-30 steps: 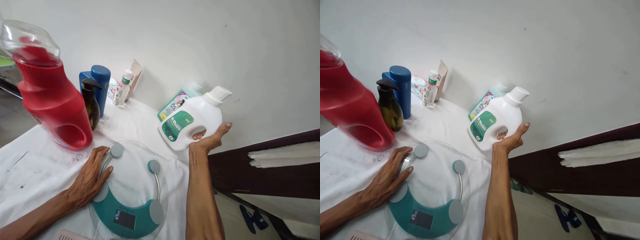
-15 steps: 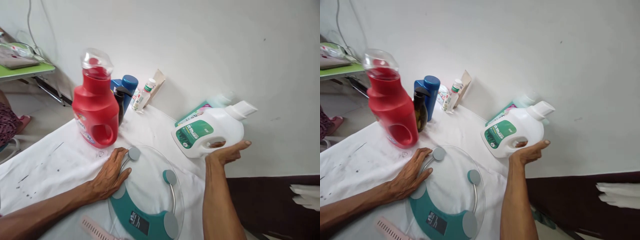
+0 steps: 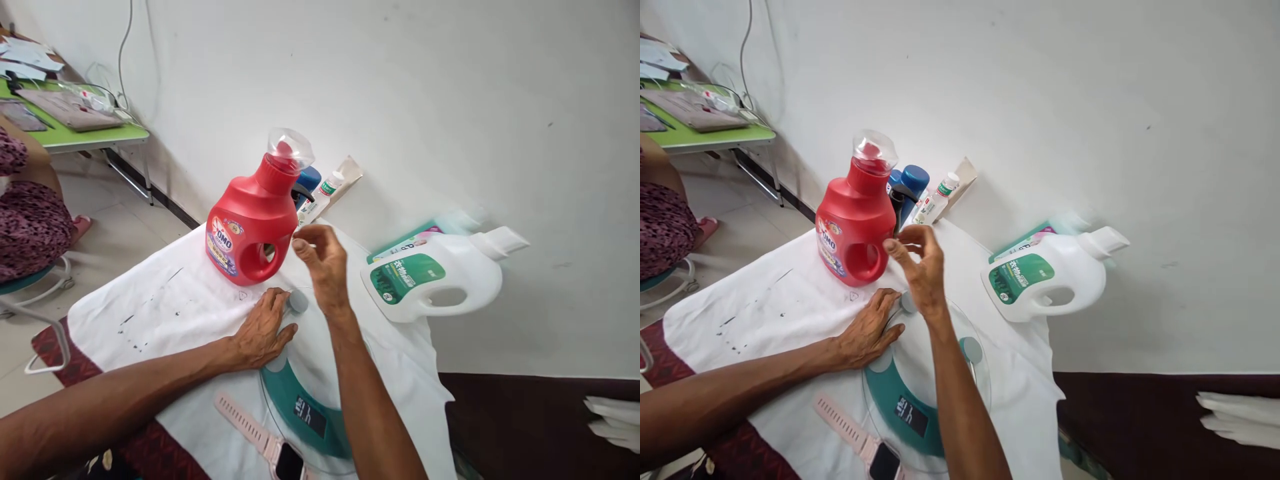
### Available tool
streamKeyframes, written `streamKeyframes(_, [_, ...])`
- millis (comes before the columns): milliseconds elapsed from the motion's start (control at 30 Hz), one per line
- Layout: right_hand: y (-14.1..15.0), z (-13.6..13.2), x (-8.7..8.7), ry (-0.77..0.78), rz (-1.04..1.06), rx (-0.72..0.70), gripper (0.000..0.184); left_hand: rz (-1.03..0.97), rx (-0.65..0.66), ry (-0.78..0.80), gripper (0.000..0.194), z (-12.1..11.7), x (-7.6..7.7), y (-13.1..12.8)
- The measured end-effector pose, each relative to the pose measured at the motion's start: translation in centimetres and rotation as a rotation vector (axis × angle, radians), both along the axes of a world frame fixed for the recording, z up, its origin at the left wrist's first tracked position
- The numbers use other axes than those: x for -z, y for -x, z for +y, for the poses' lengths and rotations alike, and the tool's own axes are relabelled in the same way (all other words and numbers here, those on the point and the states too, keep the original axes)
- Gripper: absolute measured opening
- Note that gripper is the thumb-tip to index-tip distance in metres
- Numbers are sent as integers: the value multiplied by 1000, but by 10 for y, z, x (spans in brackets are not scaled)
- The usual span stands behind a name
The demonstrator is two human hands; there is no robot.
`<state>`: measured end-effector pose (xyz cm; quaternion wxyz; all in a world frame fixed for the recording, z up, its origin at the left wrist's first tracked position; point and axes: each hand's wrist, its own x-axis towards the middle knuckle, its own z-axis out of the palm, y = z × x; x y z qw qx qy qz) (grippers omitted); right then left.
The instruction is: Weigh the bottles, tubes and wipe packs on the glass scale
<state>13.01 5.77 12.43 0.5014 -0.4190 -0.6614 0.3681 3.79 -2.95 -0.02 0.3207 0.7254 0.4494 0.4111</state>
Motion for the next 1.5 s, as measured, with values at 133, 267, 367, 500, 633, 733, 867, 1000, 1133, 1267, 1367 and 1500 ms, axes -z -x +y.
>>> streamKeyframes(133, [36,-5,16,175,114,-48,52,4,-5,-11,45,3,6,-3])
streamKeyframes(267, [49,-11,24,267,166,-47,51,6,-17,-61,43,5,16,-4])
streamKeyframes(367, [56,-12,24,264,256,-28,52,0,-15,-123,41,7,26,-4])
streamKeyframes(500, [64,-13,21,289,371,57,55,-1,-16,-144,38,8,33,-5])
streamKeyframes(633, [57,-20,11,304,402,172,64,35,3,-87,51,6,23,-4])
streamKeyframes(733, [40,-28,-4,232,377,228,69,79,53,-49,55,4,9,-1])
streamKeyframes(867, [7,-44,-31,78,363,281,67,93,42,-1,50,4,0,1])
streamKeyframes(1000, [-30,-73,-53,-64,333,369,65,84,39,-10,43,7,2,3])
streamKeyframes(1133, [-63,-111,-54,-131,308,496,64,87,41,-41,42,8,5,4])
streamKeyframes(1267, [-88,-140,-37,-90,291,583,64,84,38,-63,44,9,9,4])
streamKeyframes(1367, [-100,-153,-21,-60,302,622,67,85,42,-75,44,12,12,4])
streamKeyframes(1500, [-107,-159,-3,2,324,653,68,101,47,-77,44,14,13,5])
